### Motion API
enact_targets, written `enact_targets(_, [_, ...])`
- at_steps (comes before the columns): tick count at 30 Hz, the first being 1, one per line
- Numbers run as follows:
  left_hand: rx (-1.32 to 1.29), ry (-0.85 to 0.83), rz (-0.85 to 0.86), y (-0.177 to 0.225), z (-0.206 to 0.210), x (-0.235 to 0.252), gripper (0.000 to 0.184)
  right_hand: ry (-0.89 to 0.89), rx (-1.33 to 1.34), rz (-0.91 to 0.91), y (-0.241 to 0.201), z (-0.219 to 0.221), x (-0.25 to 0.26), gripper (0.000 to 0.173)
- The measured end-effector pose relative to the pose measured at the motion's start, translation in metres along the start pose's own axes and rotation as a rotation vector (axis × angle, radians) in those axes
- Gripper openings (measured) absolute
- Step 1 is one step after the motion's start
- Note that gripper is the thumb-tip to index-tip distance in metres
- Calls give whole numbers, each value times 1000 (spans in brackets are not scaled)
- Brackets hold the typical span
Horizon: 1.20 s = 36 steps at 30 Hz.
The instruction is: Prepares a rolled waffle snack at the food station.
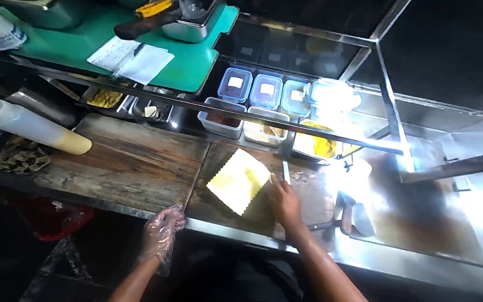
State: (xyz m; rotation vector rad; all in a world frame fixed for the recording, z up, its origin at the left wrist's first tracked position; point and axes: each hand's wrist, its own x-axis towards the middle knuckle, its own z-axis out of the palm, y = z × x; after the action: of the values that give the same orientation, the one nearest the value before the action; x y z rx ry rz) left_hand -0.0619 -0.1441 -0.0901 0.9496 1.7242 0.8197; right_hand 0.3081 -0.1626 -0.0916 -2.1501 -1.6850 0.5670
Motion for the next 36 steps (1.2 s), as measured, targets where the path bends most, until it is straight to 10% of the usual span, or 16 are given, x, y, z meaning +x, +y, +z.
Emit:
enact_targets(8, [-10, -28, 88, -20, -36, 27, 28, 101, -267, -56, 14, -21, -8, 47])
enact_targets(12, [-2, -76, 69, -30, -42, 39, 27, -128, -321, -29, -2, 0, 3, 54])
enact_targets(16, [27, -85, 162, -23, -60, 50, 32, -87, -365, 101, 1, -60, -14, 42])
enact_targets(21, [-19, -11, 127, -28, -77, 54, 30, -80, -596, 207, 27, -155, 76, 40])
enact_targets(26, [36, 29, 103, -22, -99, 36, 33, -366, -851, 361, 68, -137, 173, 34])
enact_targets(36, [-88, 83, -8, -40, -101, 25, 31, -560, -764, 298, 64, -156, 190, 23])
